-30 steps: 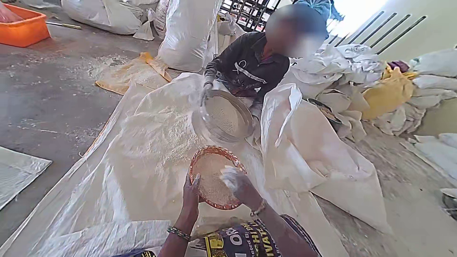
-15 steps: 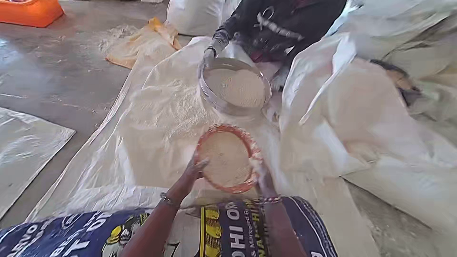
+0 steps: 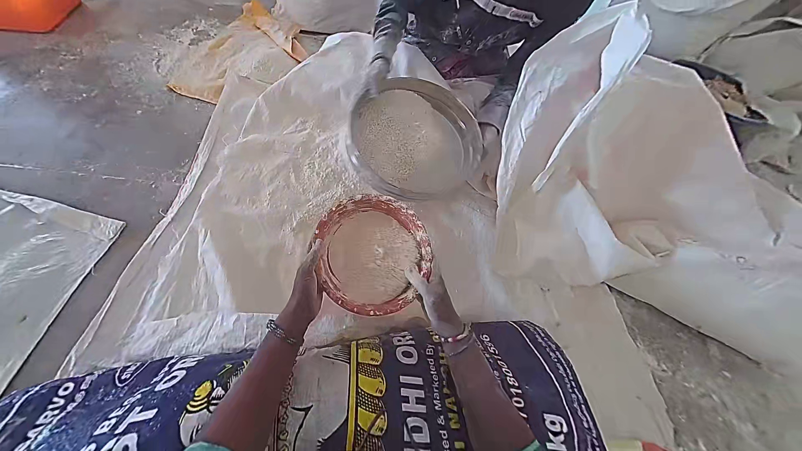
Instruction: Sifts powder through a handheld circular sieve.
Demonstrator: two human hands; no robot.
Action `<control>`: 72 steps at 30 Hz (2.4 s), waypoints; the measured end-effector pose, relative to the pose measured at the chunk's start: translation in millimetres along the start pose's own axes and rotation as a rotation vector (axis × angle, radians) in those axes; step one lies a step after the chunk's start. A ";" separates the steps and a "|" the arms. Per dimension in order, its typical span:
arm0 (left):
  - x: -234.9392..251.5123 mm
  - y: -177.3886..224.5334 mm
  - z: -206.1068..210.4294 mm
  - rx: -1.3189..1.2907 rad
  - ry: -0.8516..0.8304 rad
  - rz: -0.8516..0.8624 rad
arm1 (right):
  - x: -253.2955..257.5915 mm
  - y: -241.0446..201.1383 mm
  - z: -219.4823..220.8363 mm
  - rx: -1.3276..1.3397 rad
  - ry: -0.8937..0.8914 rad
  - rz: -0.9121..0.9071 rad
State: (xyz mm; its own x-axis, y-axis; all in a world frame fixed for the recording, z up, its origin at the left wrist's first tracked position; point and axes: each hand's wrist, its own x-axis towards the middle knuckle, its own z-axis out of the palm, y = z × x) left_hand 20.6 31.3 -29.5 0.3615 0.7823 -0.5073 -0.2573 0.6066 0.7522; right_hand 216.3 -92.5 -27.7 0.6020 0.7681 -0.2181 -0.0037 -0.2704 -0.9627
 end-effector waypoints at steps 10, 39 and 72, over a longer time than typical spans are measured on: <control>-2.2 5.3 0.1 -0.068 0.046 0.014 | -2.5 1.1 4.1 -0.061 -0.019 -0.001; -4.4 -2.8 1.4 0.013 -0.267 -0.046 | 7.6 1.5 -16.5 0.073 0.166 0.058; 2.5 0.3 -1.5 -0.092 0.067 0.060 | -8.6 2.6 6.6 -0.001 -0.019 -0.044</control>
State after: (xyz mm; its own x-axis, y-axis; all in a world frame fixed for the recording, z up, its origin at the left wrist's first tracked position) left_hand 20.2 33.6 -31.2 0.2830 0.8236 -0.4916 -0.3587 0.5662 0.7422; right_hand 205.9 -95.9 -29.4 0.5862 0.7902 -0.1787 0.0233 -0.2370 -0.9712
